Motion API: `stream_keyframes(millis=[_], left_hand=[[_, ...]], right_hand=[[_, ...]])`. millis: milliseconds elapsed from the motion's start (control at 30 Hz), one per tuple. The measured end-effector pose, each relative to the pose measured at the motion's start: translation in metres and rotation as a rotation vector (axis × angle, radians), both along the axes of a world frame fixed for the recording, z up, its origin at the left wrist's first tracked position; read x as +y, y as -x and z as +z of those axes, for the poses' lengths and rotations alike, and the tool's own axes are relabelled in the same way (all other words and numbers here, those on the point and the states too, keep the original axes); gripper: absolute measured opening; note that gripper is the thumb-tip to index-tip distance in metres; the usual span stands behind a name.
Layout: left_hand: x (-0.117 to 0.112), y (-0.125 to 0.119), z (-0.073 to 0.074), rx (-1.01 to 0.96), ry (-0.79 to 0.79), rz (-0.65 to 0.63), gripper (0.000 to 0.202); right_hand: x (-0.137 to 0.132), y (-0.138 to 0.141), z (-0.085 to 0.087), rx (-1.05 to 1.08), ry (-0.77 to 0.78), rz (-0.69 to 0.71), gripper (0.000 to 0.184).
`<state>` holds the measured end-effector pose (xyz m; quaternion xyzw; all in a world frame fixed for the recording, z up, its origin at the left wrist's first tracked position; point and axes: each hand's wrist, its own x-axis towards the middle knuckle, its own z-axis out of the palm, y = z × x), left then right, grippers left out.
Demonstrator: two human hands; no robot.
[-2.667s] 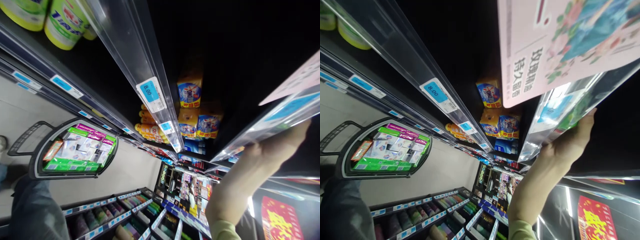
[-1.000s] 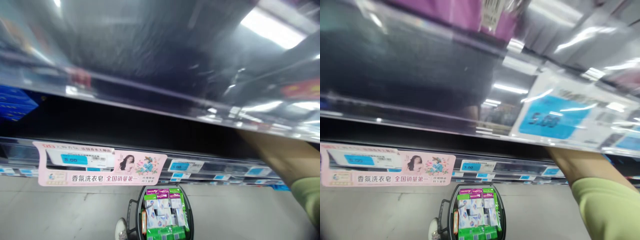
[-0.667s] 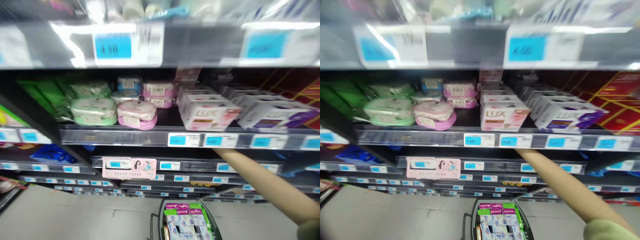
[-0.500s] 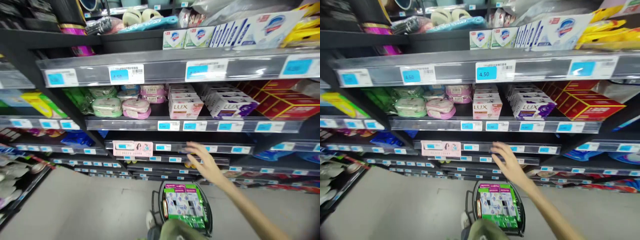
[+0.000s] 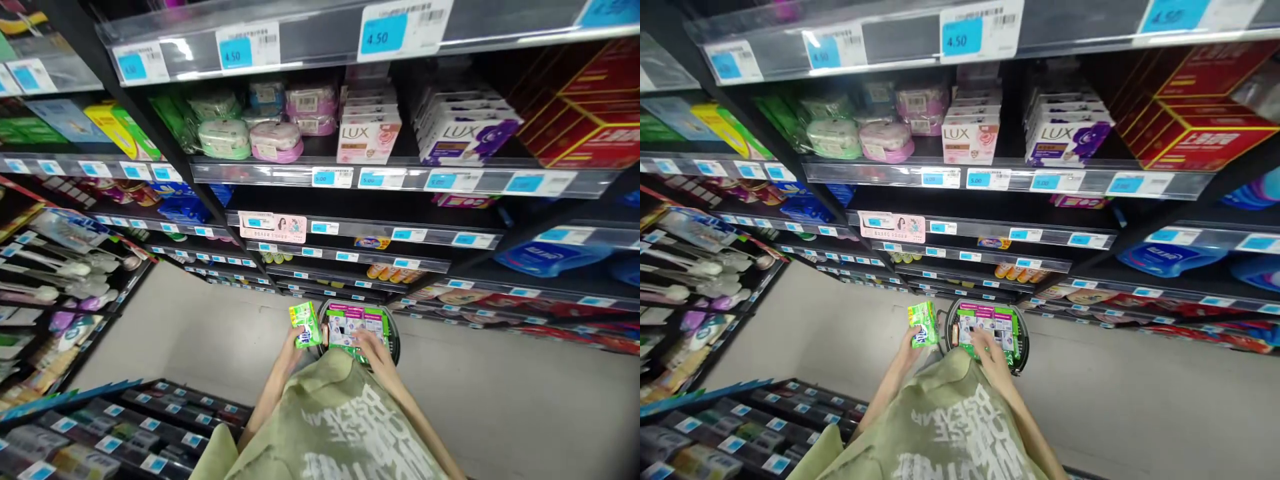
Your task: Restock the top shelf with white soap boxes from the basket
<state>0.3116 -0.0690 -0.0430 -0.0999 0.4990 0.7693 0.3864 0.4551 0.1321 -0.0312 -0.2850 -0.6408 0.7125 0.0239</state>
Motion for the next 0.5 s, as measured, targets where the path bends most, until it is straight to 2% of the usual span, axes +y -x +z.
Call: stream_keyframes(millis=[100, 167, 200, 300, 367, 433, 500], left_hand=[[0.020, -0.009, 0.021, -0.047, -0.106, -0.098, 0.063], [0.022, -0.015, 0.030, -0.078, -0.109, -0.137, 0.055], [0.020, -0.016, 0.033, -0.092, -0.095, -0.165, 0.051], [0.001, -0.015, 0.037, -0.095, -0.044, -0.213, 0.048], [-0.018, -0.012, 0.037, -0.073, 0.004, -0.155, 0.055], [-0.038, -0.010, 0.037, -0.065, 0.046, -0.071, 0.067], [-0.055, -0.008, 0.037, -0.035, 0.091, 0.004, 0.074]], right_hand=[[0.008, 0.043, 0.046, 0.142, 0.046, 0.096, 0.056], [0.003, 0.062, 0.064, 0.158, 0.097, 0.169, 0.061], [-0.002, 0.069, 0.066, 0.154, 0.102, 0.195, 0.062], [-0.024, 0.079, 0.053, 0.139, 0.063, 0.195, 0.056], [-0.040, 0.078, 0.038, 0.104, 0.088, 0.125, 0.050], [-0.054, 0.075, 0.026, 0.040, 0.163, 0.061, 0.055], [-0.064, 0.072, 0.021, -0.025, 0.255, 0.059, 0.069]])
